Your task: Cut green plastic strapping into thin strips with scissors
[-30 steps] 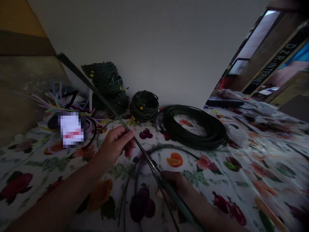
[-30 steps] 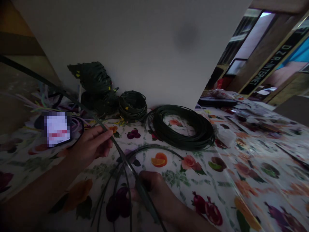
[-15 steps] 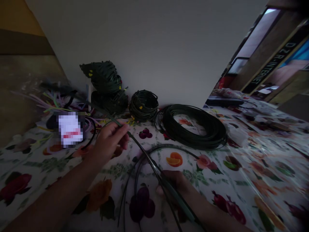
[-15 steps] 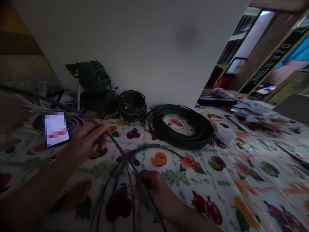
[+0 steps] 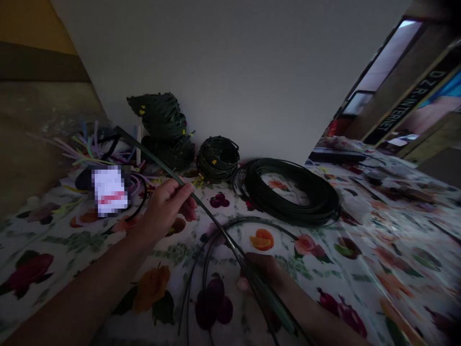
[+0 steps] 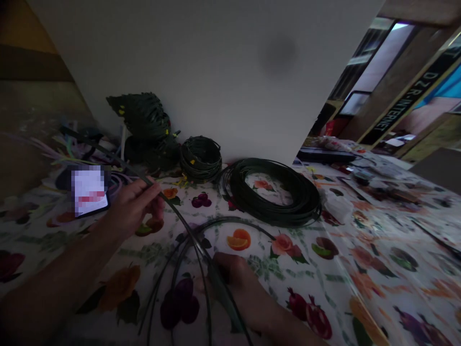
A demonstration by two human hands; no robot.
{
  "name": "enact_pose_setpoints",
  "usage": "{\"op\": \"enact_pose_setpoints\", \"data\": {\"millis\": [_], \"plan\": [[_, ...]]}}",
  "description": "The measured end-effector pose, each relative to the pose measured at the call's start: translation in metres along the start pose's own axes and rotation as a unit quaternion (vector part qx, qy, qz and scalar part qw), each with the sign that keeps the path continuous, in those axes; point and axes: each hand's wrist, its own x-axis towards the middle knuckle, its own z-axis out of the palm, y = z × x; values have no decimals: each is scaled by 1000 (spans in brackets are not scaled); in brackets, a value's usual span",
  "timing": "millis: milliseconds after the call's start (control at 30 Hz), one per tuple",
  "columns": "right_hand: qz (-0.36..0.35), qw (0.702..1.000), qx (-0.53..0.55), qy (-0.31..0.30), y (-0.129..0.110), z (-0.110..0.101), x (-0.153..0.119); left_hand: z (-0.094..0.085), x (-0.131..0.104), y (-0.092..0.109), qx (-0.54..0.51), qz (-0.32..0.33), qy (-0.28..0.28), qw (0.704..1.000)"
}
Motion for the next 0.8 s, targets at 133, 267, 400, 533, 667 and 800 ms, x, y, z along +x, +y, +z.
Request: {"op": "enact_pose_setpoints", "data": {"millis": [133, 267, 400, 533, 667, 800], "plan": [[0, 1000, -13, 5, 3, -2, 0, 1, -1, 2, -17, -6, 3, 1000], [-3, 1000, -9, 1, 7, -2, -1, 2, -1, 3, -19, -4, 4, 1000], [-7, 1000, 2, 2, 6, 0, -1, 1, -1, 2, -27, -6, 10, 1000], [-2, 1000, -12, 9, -1, 1, -2, 0, -2, 5, -28, -16, 22, 999], [38, 999, 22, -12, -6, -3, -20, 8, -8, 5, -11, -44, 12, 999], [92, 993, 75, 10, 0, -4, -53, 23, -18, -9, -7, -97, -54, 994]]}}
